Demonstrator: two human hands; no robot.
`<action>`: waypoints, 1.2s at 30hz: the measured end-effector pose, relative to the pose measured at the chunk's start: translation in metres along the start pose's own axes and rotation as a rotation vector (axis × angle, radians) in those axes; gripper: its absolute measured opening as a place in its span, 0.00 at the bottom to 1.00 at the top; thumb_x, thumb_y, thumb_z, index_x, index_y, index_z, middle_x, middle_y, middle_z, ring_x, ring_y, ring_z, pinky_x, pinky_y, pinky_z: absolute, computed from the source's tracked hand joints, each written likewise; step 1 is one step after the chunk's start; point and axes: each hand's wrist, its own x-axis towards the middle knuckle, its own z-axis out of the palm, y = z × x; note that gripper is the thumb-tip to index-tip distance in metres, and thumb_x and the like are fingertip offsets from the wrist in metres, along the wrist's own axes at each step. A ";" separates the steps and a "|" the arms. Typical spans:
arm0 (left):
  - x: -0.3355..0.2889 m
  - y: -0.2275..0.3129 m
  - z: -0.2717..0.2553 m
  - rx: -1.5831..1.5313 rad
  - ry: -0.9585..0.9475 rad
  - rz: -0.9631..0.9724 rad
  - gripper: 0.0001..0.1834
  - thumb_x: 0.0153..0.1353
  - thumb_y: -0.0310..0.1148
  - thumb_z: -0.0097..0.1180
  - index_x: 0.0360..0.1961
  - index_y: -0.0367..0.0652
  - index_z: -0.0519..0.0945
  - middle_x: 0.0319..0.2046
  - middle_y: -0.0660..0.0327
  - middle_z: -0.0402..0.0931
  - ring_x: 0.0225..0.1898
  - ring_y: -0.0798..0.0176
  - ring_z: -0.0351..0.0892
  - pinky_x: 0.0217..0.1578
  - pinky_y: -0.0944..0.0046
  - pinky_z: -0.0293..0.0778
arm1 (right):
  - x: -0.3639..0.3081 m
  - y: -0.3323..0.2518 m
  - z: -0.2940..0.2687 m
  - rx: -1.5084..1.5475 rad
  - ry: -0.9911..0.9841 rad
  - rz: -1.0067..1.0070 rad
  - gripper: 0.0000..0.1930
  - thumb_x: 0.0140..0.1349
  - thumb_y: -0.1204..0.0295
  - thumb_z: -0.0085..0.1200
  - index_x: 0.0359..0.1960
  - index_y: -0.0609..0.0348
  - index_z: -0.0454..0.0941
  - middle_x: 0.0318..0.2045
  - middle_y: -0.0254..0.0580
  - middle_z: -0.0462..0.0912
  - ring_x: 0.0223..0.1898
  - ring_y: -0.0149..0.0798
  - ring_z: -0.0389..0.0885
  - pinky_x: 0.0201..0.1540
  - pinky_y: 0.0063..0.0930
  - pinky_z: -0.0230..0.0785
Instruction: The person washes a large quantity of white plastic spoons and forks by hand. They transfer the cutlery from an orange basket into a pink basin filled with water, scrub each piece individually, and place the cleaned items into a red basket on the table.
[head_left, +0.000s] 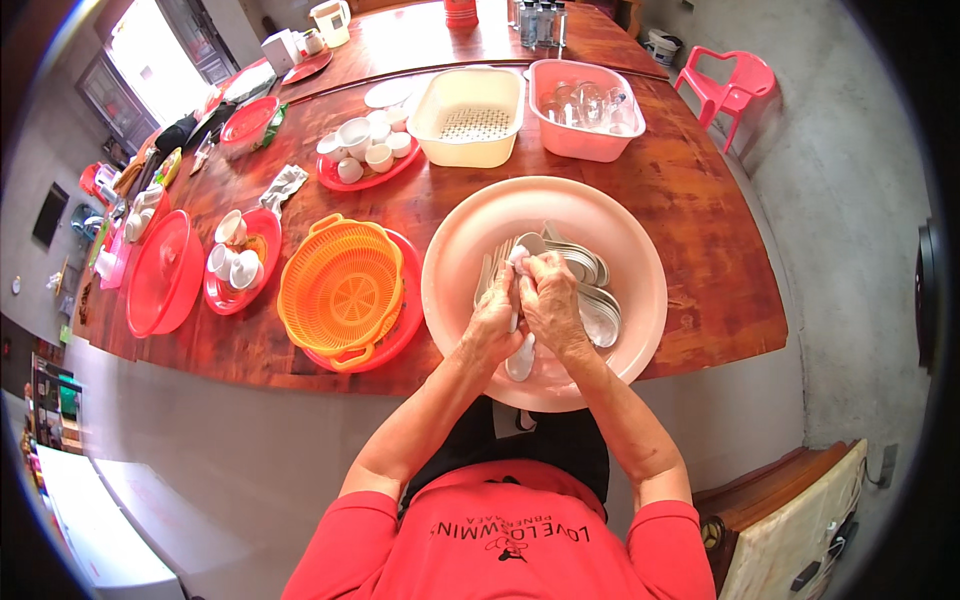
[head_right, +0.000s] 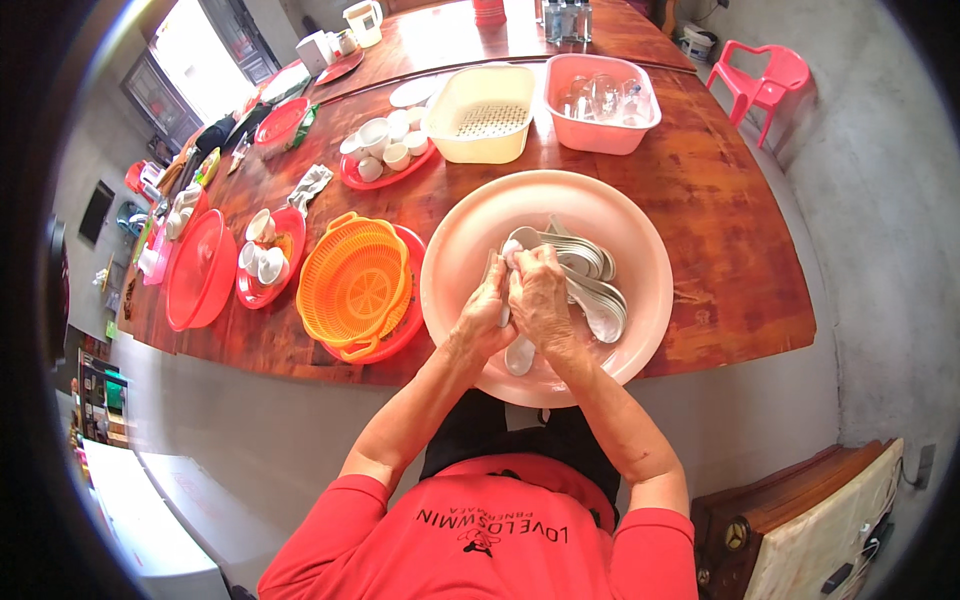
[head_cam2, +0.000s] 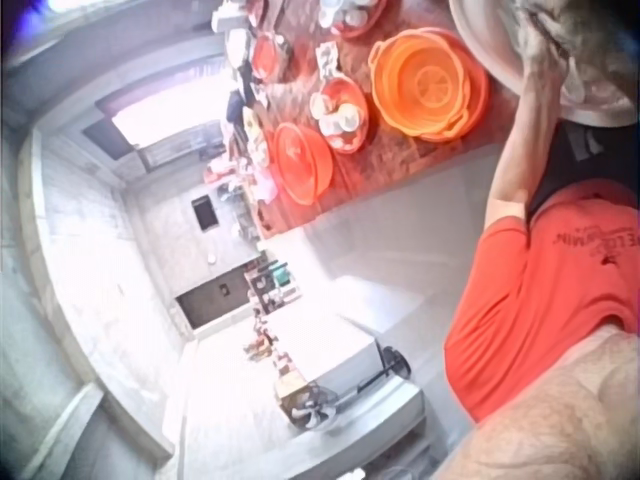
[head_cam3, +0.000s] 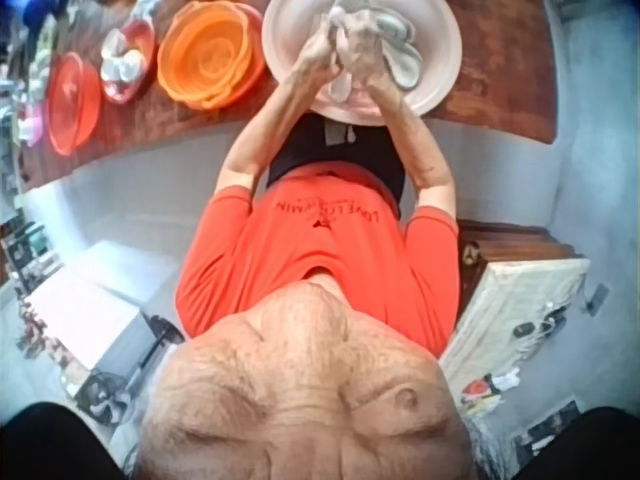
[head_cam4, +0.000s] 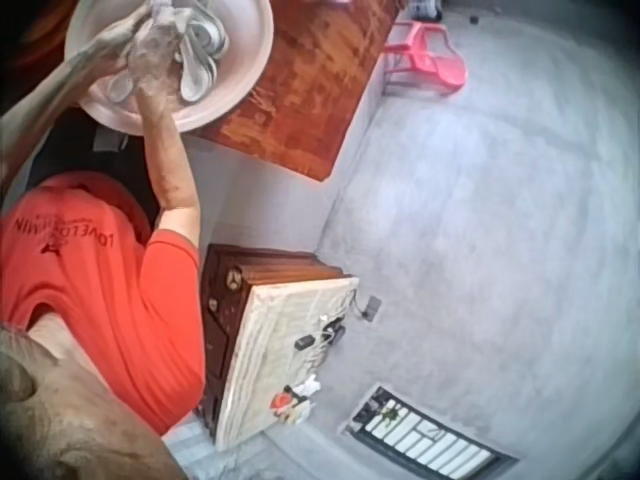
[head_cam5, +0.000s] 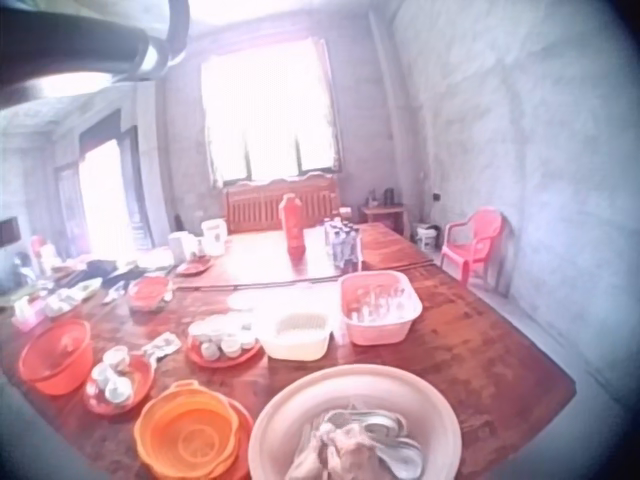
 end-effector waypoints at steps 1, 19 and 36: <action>0.000 0.000 -0.002 -0.017 -0.025 -0.023 0.21 0.65 0.54 0.36 0.45 0.51 0.71 0.43 0.64 0.73 0.46 0.64 0.72 0.47 0.60 0.71 | -0.003 -0.002 0.000 0.010 -0.009 -0.036 0.07 0.52 0.80 0.49 0.33 0.65 0.77 0.31 0.52 0.74 0.35 0.50 0.74 0.39 0.38 0.67; -0.015 0.010 0.018 0.445 0.141 -0.011 0.06 0.64 0.36 0.45 0.35 0.51 0.61 0.17 0.70 0.59 0.13 0.77 0.54 0.11 0.75 0.53 | -0.020 0.024 -0.055 0.337 -0.043 0.180 0.08 0.52 0.77 0.52 0.34 0.60 0.79 0.32 0.47 0.78 0.36 0.43 0.77 0.39 0.33 0.69; -0.019 0.001 0.019 0.637 0.051 0.053 0.09 0.64 0.40 0.48 0.43 0.52 0.72 0.18 0.72 0.66 0.13 0.78 0.59 0.11 0.76 0.56 | 0.009 0.024 -0.013 0.805 0.078 0.429 0.10 0.61 0.71 0.50 0.39 0.66 0.77 0.28 0.33 0.79 0.28 0.22 0.73 0.32 0.19 0.68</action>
